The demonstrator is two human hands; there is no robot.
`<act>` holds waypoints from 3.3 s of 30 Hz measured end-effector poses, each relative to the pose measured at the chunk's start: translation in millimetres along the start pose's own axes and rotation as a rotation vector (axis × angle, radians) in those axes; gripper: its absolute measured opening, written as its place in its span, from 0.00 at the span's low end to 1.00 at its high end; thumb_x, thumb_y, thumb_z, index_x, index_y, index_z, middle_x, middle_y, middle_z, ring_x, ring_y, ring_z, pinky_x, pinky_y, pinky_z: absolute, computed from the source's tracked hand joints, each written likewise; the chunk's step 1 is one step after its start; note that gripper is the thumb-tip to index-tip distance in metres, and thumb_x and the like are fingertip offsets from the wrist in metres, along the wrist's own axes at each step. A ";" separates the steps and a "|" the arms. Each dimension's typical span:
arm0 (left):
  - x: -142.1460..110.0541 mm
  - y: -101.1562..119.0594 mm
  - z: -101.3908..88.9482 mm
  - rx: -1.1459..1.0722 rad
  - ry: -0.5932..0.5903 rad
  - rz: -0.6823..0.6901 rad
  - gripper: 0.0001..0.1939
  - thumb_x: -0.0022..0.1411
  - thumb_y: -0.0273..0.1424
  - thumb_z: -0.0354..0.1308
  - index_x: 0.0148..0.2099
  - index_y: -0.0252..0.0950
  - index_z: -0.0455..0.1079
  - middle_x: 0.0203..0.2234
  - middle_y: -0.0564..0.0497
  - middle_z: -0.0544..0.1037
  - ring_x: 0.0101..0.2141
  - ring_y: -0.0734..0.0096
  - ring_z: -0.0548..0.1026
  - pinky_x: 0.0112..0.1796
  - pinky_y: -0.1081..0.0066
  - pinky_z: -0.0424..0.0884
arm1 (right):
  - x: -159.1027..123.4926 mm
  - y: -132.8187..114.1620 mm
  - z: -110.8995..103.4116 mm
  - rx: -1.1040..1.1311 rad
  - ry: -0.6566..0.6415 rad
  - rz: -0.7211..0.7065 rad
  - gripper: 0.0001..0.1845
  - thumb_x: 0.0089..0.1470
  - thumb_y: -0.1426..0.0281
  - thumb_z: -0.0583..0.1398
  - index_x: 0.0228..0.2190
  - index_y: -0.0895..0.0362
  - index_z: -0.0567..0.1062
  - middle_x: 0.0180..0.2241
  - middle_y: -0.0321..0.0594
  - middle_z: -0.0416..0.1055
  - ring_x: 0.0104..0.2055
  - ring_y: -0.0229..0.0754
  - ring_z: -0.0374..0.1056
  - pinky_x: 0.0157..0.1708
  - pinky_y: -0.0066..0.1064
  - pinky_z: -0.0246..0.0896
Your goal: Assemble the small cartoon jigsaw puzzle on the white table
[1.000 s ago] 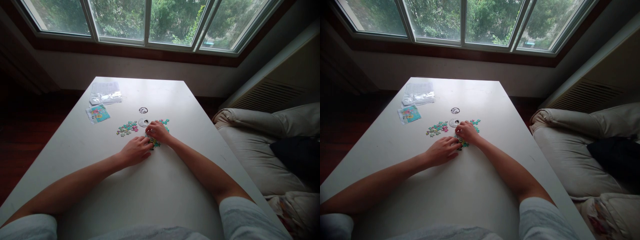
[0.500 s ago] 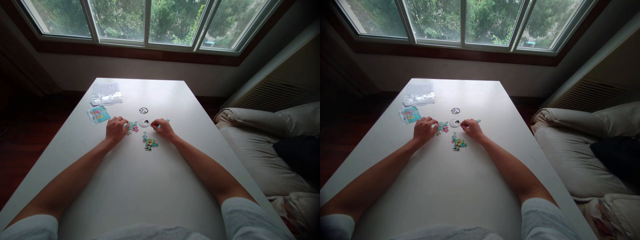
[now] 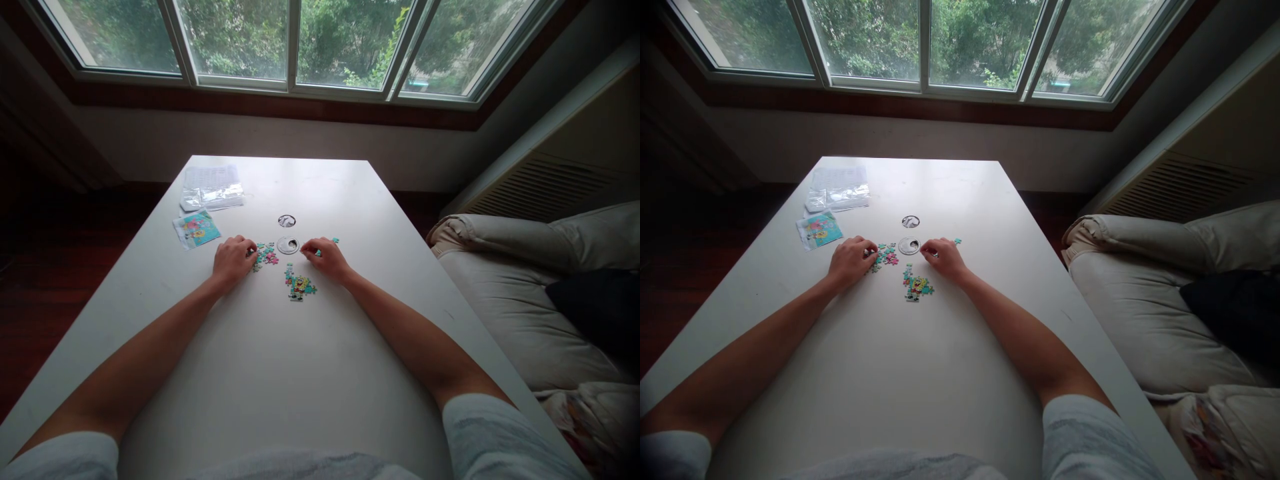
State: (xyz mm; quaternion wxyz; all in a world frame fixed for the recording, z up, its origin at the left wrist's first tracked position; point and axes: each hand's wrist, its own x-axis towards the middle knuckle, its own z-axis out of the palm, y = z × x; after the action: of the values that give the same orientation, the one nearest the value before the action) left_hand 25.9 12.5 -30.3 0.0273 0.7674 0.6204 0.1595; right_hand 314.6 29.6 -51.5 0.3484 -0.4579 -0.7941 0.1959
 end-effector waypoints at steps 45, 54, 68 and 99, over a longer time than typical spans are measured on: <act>1.7 -3.8 9.2 -0.070 0.044 0.049 0.12 0.66 0.39 0.55 0.44 0.44 0.79 0.47 0.48 0.77 0.48 0.55 0.71 0.50 0.57 0.64 | 1.0 -7.7 -3.4 0.024 -0.019 0.019 0.05 0.59 0.71 0.63 0.32 0.53 0.80 0.30 0.35 0.78 0.34 0.40 0.68 0.41 0.34 0.58; 4.1 -1.0 8.9 -0.072 0.037 0.037 0.08 0.63 0.36 0.58 0.41 0.42 0.77 0.43 0.47 0.77 0.45 0.54 0.72 0.47 0.58 0.66 | 0.9 -6.6 -1.7 0.032 -0.022 0.015 0.05 0.59 0.71 0.62 0.32 0.52 0.80 0.30 0.35 0.78 0.34 0.41 0.68 0.42 0.35 0.57; 8.1 0.6 20.8 -0.076 0.065 0.152 0.17 0.70 0.32 0.51 0.55 0.47 0.76 0.48 0.46 0.76 0.49 0.54 0.70 0.49 0.56 0.66 | 1.6 -1.5 3.5 0.019 -0.009 -0.023 0.05 0.59 0.70 0.62 0.33 0.52 0.80 0.29 0.34 0.77 0.32 0.40 0.68 0.45 0.37 0.57; 1.7 -3.1 12.6 -0.182 0.064 0.215 0.09 0.65 0.33 0.56 0.43 0.42 0.78 0.49 0.48 0.77 0.54 0.54 0.68 0.57 0.53 0.65 | -0.5 -4.1 0.0 0.015 -0.029 0.006 0.06 0.60 0.69 0.62 0.33 0.52 0.80 0.28 0.35 0.77 0.32 0.40 0.68 0.45 0.36 0.57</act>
State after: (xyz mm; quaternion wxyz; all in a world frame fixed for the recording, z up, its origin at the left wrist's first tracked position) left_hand 26.8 16.8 -42.6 0.0598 0.8183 0.5183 0.2413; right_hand 312.4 27.0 -49.0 0.3399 -0.4549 -0.7960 0.2097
